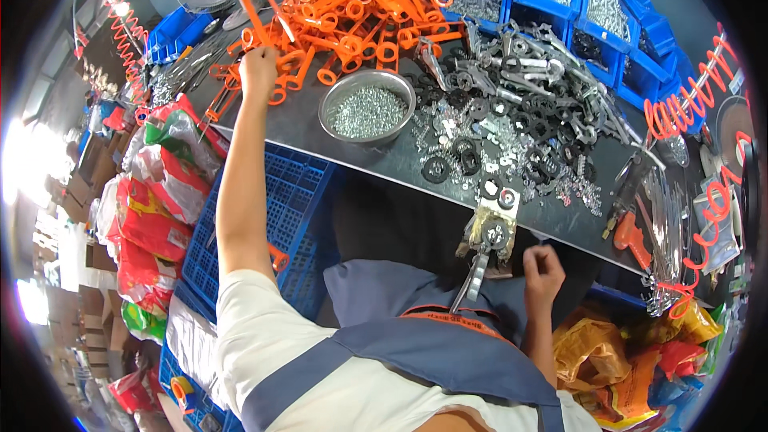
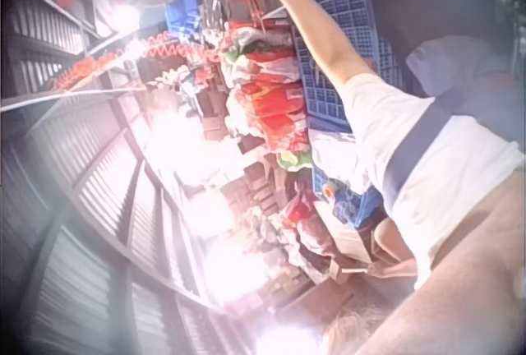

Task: The person assembles mechanical hardware components by hand, using an electric drill, a pneumatic fastener, and pliers to join screws, orange plastic fixtures, and metal discs into a caulking gun frame.

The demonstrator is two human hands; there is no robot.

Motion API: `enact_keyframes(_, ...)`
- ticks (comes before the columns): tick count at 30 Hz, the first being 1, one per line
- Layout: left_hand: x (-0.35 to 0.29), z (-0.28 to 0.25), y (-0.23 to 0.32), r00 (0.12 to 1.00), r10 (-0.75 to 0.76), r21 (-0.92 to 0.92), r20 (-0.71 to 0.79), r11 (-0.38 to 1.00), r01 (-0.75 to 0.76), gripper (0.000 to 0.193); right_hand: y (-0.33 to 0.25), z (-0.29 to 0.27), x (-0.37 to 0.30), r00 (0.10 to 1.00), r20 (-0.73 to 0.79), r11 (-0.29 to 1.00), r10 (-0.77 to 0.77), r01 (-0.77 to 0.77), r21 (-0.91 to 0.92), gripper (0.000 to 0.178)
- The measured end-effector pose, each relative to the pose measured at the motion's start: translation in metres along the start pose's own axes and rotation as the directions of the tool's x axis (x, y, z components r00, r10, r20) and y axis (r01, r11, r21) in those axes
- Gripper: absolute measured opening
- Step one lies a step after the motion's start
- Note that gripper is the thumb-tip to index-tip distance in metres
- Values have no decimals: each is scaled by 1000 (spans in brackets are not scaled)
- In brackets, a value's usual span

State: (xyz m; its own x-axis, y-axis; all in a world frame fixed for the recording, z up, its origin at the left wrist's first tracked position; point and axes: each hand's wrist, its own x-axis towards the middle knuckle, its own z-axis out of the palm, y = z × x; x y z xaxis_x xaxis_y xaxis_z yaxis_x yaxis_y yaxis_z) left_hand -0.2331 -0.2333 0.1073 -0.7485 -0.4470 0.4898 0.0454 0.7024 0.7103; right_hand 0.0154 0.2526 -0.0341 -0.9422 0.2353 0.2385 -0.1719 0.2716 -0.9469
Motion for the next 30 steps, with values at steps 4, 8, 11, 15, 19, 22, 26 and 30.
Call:
enact_keyframes(4,-159,26,100,923,379,-197,73,912,-359,18,-58,28,44,972,84,945,-222,192,266,13)
enact_keyframes(8,-284,64,149,736,674,-340,63,708,-619,25,-111,67,80,851,33,839,-525,511,186,10)
enact_keyframes(11,-309,78,160,776,618,-490,131,720,-491,36,-98,56,97,774,-69,776,-630,625,-80,17)
enact_keyframes(15,-324,90,146,687,657,-652,311,673,-349,51,-51,50,106,778,73,773,-624,628,-90,18)
enact_keyframes(19,-341,98,131,592,534,-629,603,775,-59,66,-19,55,98,820,19,819,-572,570,56,21)
enact_keyframes(22,-346,107,124,645,474,-566,600,821,-76,72,-23,55,96,827,53,826,-560,552,116,20)
enact_keyframes(26,-350,108,127,701,536,-508,470,814,-282,69,-17,40,92,820,15,789,-572,545,284,14)
enact_keyframes(30,-360,109,131,766,426,-469,481,864,-186,72,27,3,95,944,-191,962,-270,273,-12,11)
